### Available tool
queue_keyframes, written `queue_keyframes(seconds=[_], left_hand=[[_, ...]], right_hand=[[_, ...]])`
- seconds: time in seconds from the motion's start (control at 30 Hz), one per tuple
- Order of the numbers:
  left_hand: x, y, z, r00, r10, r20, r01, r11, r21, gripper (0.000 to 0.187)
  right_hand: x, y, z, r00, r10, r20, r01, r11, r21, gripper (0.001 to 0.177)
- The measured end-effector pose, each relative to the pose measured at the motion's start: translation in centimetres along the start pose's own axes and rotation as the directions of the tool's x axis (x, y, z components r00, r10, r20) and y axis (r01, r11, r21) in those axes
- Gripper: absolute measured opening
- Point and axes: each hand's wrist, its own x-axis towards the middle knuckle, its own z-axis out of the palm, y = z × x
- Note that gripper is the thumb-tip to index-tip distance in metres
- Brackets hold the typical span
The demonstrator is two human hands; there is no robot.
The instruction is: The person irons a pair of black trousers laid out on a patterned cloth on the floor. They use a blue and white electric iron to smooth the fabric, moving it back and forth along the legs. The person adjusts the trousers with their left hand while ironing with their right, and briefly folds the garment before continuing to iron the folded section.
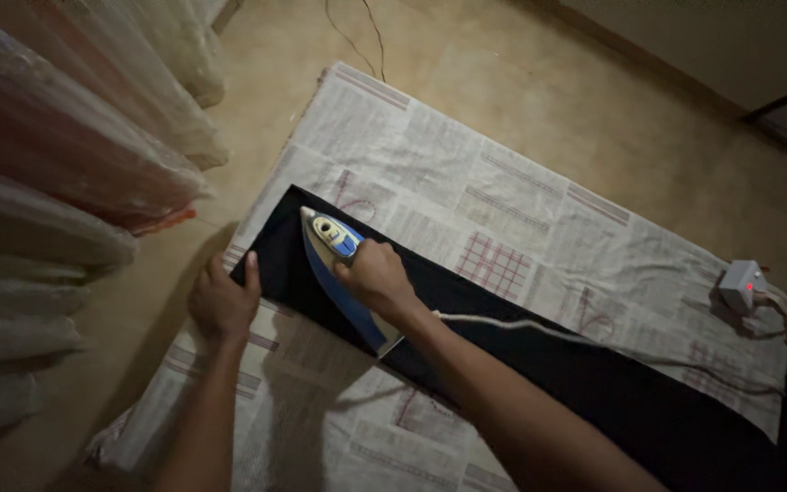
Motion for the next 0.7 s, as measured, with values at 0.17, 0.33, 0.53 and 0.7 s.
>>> queue_keyframes(seconds=[0.17, 0.33, 0.53, 0.7], left_hand=[[0.0, 0.0, -0.3, 0.999, -0.027, 0.044, 0.027, 0.999, -0.019, 0.052], [-0.2, -0.2, 0.0, 1.000, -0.008, 0.003, 0.008, 1.000, -0.012, 0.048], [-0.3, -0.9, 1.3, 0.998, -0.057, 0.011, 0.057, 0.998, -0.007, 0.047], [-0.2, -1.7, 2.1, 1.000, -0.030, 0.008, 0.030, 0.998, -0.047, 0.046]], right_hand=[[1.4, -1.0, 0.6, 0.985, 0.044, 0.167, -0.054, 0.997, 0.055, 0.041], [1.8, -1.2, 1.1, 0.964, -0.199, 0.175, 0.209, 0.977, -0.039, 0.036], [2.8, -2.9, 2.3, 0.988, -0.035, 0.150, 0.037, 0.999, -0.009, 0.040], [5.1, -4.2, 4.1, 0.994, -0.097, -0.045, 0.097, 0.995, -0.013, 0.043]])
